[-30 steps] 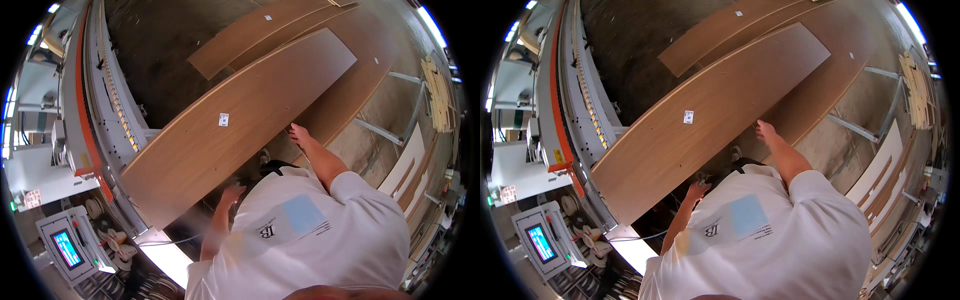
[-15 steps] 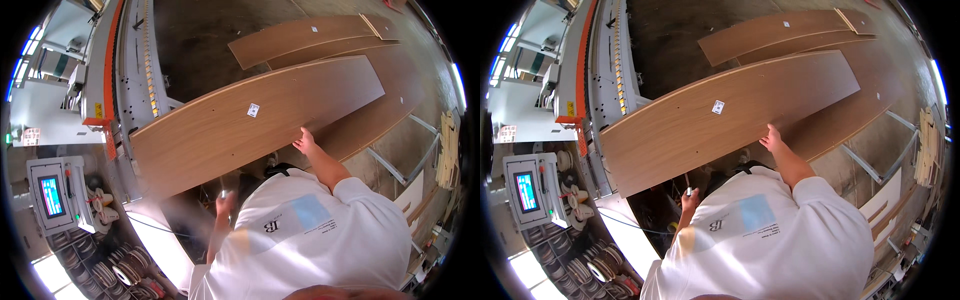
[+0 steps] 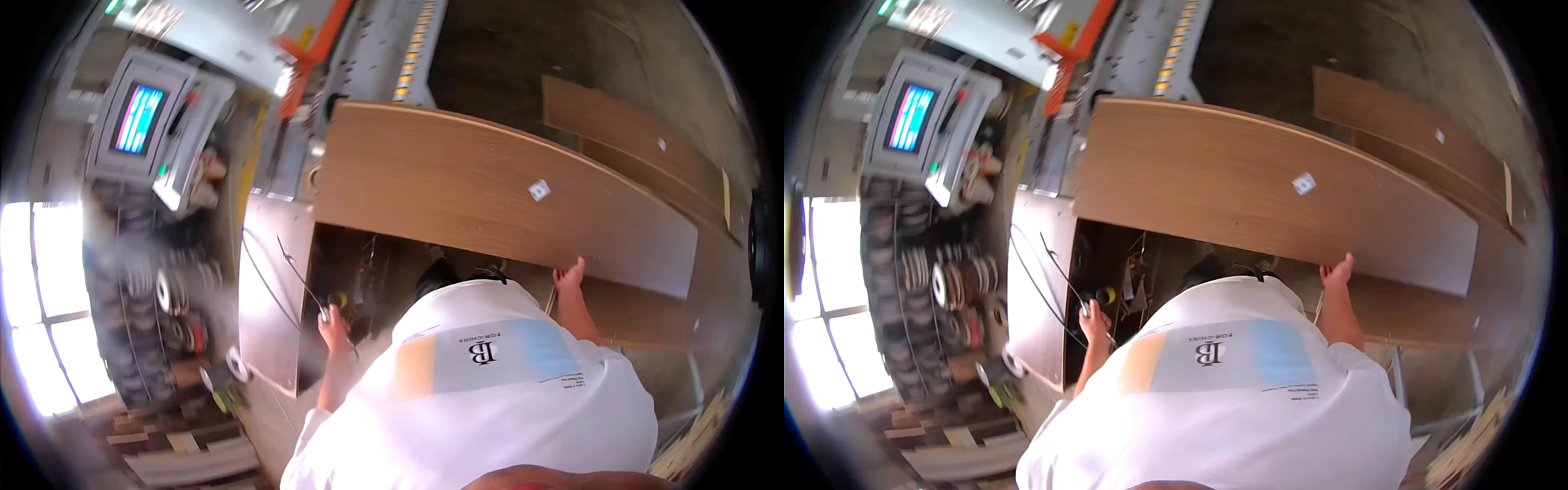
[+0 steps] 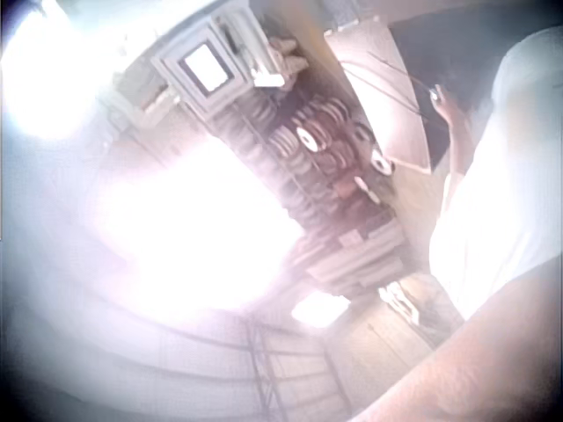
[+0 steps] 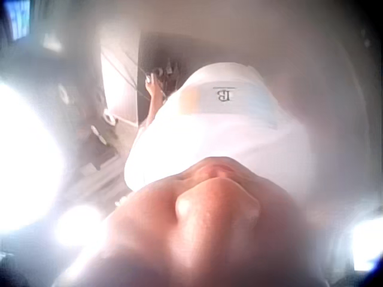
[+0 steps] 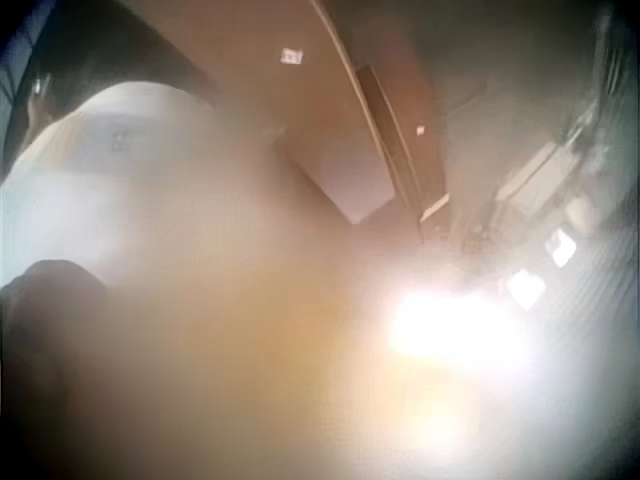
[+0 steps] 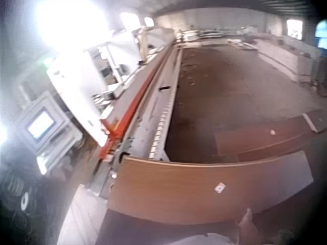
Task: The person repeatedly picks up flat-pack wooden panels from the floor, places them on a conveyor-like machine, and uses a handheld tool to apply fasteners or seal edges. They then remove the panels and stack them on the floor, repeating the process for multiple pieces.
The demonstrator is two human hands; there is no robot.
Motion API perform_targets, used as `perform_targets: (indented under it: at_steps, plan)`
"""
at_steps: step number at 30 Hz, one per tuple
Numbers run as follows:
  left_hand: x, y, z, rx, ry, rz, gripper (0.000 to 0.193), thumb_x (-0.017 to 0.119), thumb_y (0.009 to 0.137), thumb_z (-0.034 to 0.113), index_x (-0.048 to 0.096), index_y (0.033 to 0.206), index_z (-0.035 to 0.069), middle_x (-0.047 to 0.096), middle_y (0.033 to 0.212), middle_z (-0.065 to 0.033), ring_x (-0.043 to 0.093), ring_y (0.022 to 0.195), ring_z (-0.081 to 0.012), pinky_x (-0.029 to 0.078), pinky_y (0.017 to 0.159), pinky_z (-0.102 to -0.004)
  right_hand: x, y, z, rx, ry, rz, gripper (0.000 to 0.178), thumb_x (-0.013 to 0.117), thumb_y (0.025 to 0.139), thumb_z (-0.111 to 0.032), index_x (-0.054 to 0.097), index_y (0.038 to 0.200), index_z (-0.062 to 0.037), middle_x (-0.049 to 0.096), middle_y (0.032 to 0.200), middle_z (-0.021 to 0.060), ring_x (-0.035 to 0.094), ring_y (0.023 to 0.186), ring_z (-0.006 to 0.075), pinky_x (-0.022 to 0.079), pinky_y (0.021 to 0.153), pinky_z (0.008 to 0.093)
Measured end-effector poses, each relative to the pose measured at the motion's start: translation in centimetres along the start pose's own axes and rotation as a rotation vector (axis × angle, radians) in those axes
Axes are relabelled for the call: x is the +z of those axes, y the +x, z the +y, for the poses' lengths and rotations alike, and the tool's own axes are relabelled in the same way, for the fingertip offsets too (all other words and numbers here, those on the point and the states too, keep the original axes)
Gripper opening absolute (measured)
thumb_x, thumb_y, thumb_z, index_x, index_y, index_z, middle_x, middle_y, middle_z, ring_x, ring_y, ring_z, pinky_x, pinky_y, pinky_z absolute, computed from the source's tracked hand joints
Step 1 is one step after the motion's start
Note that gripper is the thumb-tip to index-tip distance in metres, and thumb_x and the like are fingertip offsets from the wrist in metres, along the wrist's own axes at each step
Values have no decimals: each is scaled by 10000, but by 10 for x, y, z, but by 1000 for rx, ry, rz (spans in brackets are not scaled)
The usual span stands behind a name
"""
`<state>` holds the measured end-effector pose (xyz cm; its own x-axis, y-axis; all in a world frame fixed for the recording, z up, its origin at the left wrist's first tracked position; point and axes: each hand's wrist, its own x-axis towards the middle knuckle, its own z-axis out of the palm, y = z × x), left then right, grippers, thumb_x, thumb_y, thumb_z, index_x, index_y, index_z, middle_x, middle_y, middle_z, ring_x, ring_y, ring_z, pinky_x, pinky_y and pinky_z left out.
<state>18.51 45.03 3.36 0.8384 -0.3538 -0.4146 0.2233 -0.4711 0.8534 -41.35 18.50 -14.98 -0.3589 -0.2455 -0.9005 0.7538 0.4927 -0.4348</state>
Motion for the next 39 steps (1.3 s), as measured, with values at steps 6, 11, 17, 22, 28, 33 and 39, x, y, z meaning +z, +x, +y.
perform_targets:
  at_steps: [6, 11, 17, 22, 28, 33, 39]
  plan:
    - [-48, 75, 122, 511, 1175, 114, 341, 616, 950, 456, 599, 1032, 126, 668, 755, -208, 653, 753, -431, 483, 632, -524, -7, -8, -12, 70, -291, -101, 694, 541, 840, -724, 571, 1243, -159, 600, 1089, 53, 564, 932, 217, 494, 738, 369]
    - [-57, 183, 243, 1177, 1354, 337, 154, 700, 878, 318, 686, 946, 180, 661, 909, -48, 615, 864, -307, 483, 719, -439, -12, -37, -34, 194, -672, -138, 857, 490, 822, -812, 550, 1292, -98, 575, 1102, 79, 521, 993, 244, 460, 855, 424]
    - [-55, 341, 320, 956, 1096, 504, 220, 684, 895, 345, 706, 983, 144, 691, 994, -74, 660, 903, -314, 523, 759, -417, -5, -46, -3, -25, -710, -14, 610, 523, 923, -609, 604, 1141, -45, 538, 878, 42, 496, 754, 175, 421, 651, 336]
    - [-20, 453, 352, 953, 678, 485, 306, 684, 890, 396, 705, 1033, 126, 719, 1028, -104, 681, 953, -348, 531, 806, -429, -1, -84, 56, -301, -836, -302, 383, 547, 1008, -374, 646, 975, -5, 477, 628, 16, 432, 483, 122, 342, 422, 284]
    - [16, 559, 333, 805, 672, 474, 399, 697, 885, 402, 720, 1090, 60, 750, 975, -108, 721, 921, -262, 539, 823, -377, 3, -132, 59, -382, -1206, 9, 512, 509, 998, -476, 678, 928, 3, 444, 575, 31, 434, 445, 144, 370, 407, 331]
    - [47, 572, 318, 488, 381, 266, 447, 680, 908, 364, 682, 1090, -44, 706, 1008, -233, 679, 943, -362, 518, 842, -430, -23, -119, 37, -173, -926, -6, 606, 495, 972, -596, 705, 969, -27, 547, 615, 68, 502, 489, 168, 438, 464, 328]
    - [132, 391, 249, 909, 734, 310, 597, 667, 933, 337, 465, 1401, 29, 571, 1294, -180, 494, 1248, -397, 386, 1080, -466, -103, -8, -5, -154, -529, 4, 558, 492, 989, -563, 675, 1121, -52, 610, 820, 38, 537, 693, 154, 463, 611, 307]
